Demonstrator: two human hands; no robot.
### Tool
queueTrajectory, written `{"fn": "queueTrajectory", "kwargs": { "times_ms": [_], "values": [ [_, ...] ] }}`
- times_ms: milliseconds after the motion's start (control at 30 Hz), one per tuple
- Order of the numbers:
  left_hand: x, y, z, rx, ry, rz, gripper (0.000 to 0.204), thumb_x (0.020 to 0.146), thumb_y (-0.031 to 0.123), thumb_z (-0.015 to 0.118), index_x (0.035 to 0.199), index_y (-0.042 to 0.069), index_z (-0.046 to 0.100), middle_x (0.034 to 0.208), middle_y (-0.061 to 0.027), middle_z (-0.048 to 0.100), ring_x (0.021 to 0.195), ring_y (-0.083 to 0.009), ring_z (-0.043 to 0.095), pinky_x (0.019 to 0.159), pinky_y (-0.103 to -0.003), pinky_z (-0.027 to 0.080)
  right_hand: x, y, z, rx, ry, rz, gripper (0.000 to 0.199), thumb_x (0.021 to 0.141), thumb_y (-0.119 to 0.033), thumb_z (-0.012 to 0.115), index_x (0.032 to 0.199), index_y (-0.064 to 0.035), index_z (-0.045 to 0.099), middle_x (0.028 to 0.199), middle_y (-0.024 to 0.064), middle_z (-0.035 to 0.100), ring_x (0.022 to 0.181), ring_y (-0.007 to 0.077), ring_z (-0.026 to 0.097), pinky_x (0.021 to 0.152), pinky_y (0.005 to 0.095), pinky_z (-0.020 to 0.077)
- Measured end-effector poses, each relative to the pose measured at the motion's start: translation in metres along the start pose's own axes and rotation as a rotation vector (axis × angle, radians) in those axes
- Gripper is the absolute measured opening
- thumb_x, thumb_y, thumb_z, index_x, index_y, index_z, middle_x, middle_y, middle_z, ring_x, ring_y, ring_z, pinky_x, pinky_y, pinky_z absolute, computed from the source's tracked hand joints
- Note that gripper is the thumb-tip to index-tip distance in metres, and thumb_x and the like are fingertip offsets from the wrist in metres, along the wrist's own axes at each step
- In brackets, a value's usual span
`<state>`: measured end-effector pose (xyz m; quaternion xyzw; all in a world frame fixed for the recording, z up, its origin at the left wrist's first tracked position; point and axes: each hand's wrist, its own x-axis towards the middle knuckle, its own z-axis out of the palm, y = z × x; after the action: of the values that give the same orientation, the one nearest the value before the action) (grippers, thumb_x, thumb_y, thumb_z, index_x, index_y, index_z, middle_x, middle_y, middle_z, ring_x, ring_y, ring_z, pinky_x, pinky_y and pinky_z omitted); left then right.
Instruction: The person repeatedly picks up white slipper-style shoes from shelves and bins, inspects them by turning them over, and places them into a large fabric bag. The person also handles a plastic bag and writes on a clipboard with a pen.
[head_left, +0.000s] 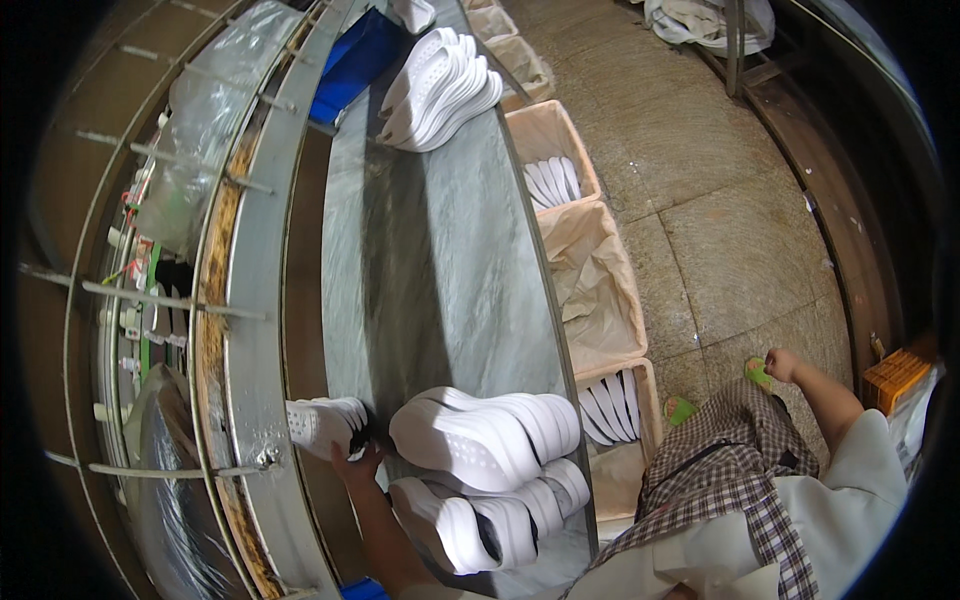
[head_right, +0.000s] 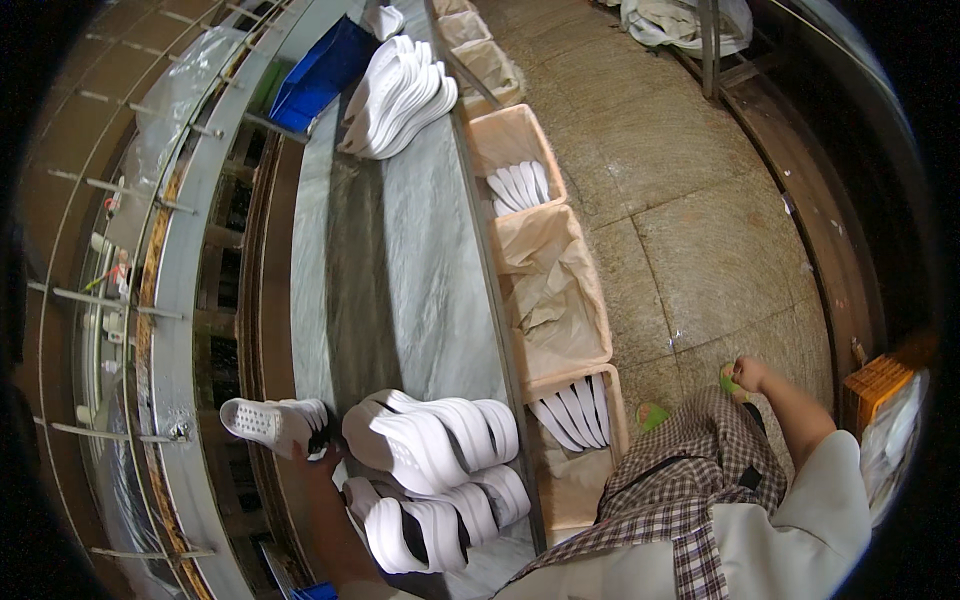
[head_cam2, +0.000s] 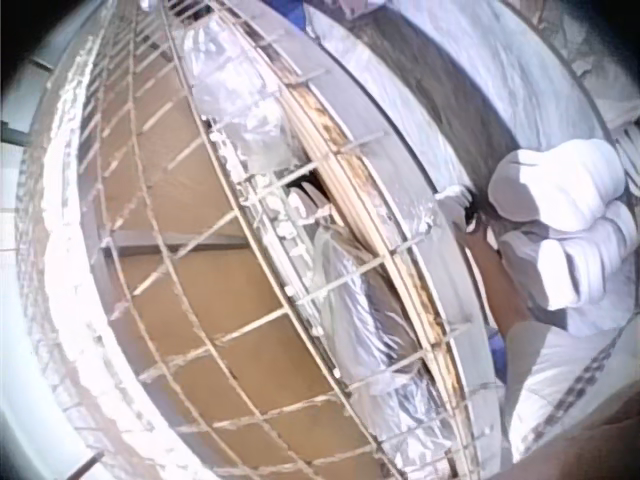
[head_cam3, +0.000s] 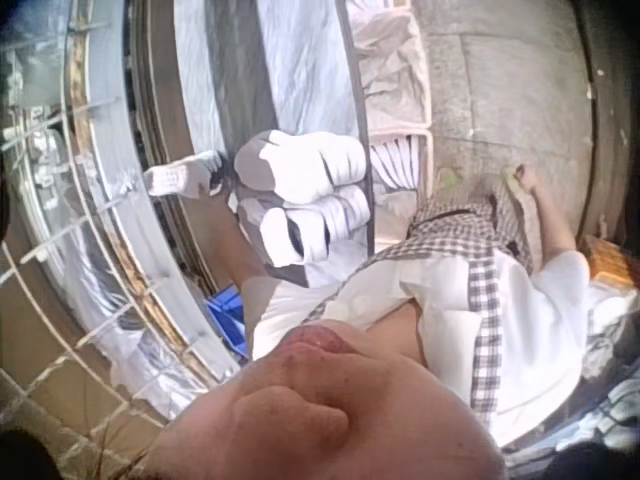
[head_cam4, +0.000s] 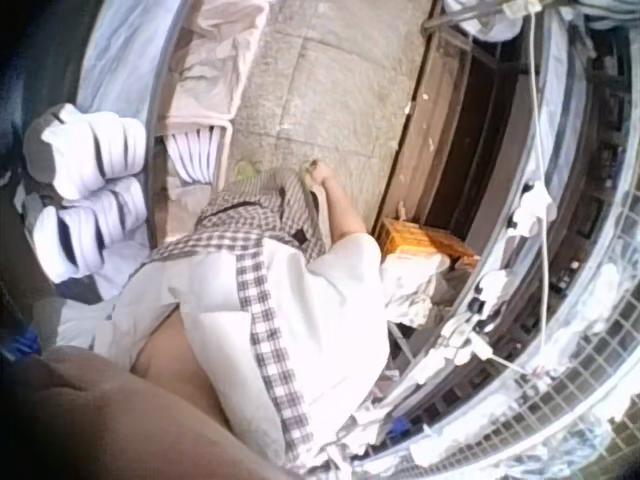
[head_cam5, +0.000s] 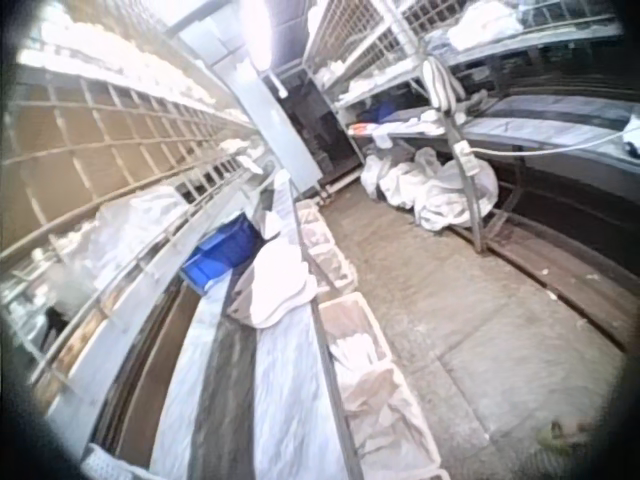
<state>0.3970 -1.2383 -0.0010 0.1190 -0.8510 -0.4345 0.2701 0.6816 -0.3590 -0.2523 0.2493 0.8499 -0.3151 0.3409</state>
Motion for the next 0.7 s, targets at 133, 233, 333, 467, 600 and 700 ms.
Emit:
{"fn": "queueTrajectory", "kwargs": {
  "times_ms": [133,233,333,467,600,700],
  "values": [
    [0.03,-0.034,-0.012,-0.066,-0.005,-0.042,0.073,0.052,0.024,0.085,0.11,-0.005,0.051,0.105,-0.0205,0.055,0.095,-0.0331,0.055,0.082,-0.042,0.045,0.001,0.004,-0.006,-0.044,-0.034,-0.004,0.033,0.073,-0.025,0.063,0.095,-0.0008,0.062,0.095,0.0204,0.063,0.089,0.0341,0.06,0.076,0.04,0.048],
    [0.049,-0.018,-0.007,0.053,-0.053,0.045,0.062,0.065,0.025,0.073,0.114,-0.004,0.047,0.111,-0.02,0.05,0.098,-0.0321,0.052,0.083,-0.045,0.045,0.006,-0.003,-0.011,-0.056,-0.023,-0.065,0.032,0.074,-0.027,0.061,0.095,-0.0017,0.062,0.094,0.0205,0.063,0.088,0.0343,0.059,0.076,0.0408,0.0475],
    [0.038,0.058,0.016,-0.375,-0.21,-0.374,0.045,0.085,0.025,0.053,0.121,0.001,0.042,0.117,-0.017,0.044,0.102,-0.0314,0.046,0.087,-0.05,0.043,0.015,-0.025,-0.021,0.024,-0.005,-0.171,0.032,0.074,-0.027,0.061,0.093,-0.0016,0.061,0.09,0.018,0.063,0.084,0.0321,0.06,0.073,0.0394,0.0476],
    [-0.004,0.211,0.082,-0.932,-0.049,-0.836,0.041,0.088,0.026,0.05,0.119,0.001,0.042,0.118,-0.0197,0.041,0.104,-0.0353,0.042,0.088,-0.05,0.043,0.025,-0.077,-0.059,0.186,-0.034,-0.358,0.025,0.078,-0.024,0.058,0.089,-0.0014,0.057,0.075,0.0131,0.058,0.072,0.0247,0.057,0.067,0.0373,0.046],
    [-0.066,0.336,0.143,-0.996,-0.114,-0.961,0.046,0.088,0.028,0.049,0.121,-0.003,0.039,0.121,-0.0244,0.044,0.111,-0.0404,0.043,0.093,-0.056,0.038,0.026,-0.164,-0.103,0.411,0.061,-0.641,0.03,0.08,-0.025,0.061,0.097,-0.0012,0.054,0.079,0.0089,0.055,0.074,0.0197,0.054,0.067,0.0342,0.0456],
    [-0.117,0.411,0.179,-1.136,-0.287,-1.19,0.059,0.085,0.026,0.055,0.125,-0.01,0.029,0.126,-0.0282,0.033,0.115,-0.0411,0.039,0.098,-0.05,0.037,0.006,-0.234,-0.143,0.777,-0.057,-0.762,0.048,0.081,-0.028,0.062,0.117,0.0001,0.048,0.097,0.0093,0.06,0.088,0.0218,0.057,0.075,0.0304,0.0466]
  ]
}}
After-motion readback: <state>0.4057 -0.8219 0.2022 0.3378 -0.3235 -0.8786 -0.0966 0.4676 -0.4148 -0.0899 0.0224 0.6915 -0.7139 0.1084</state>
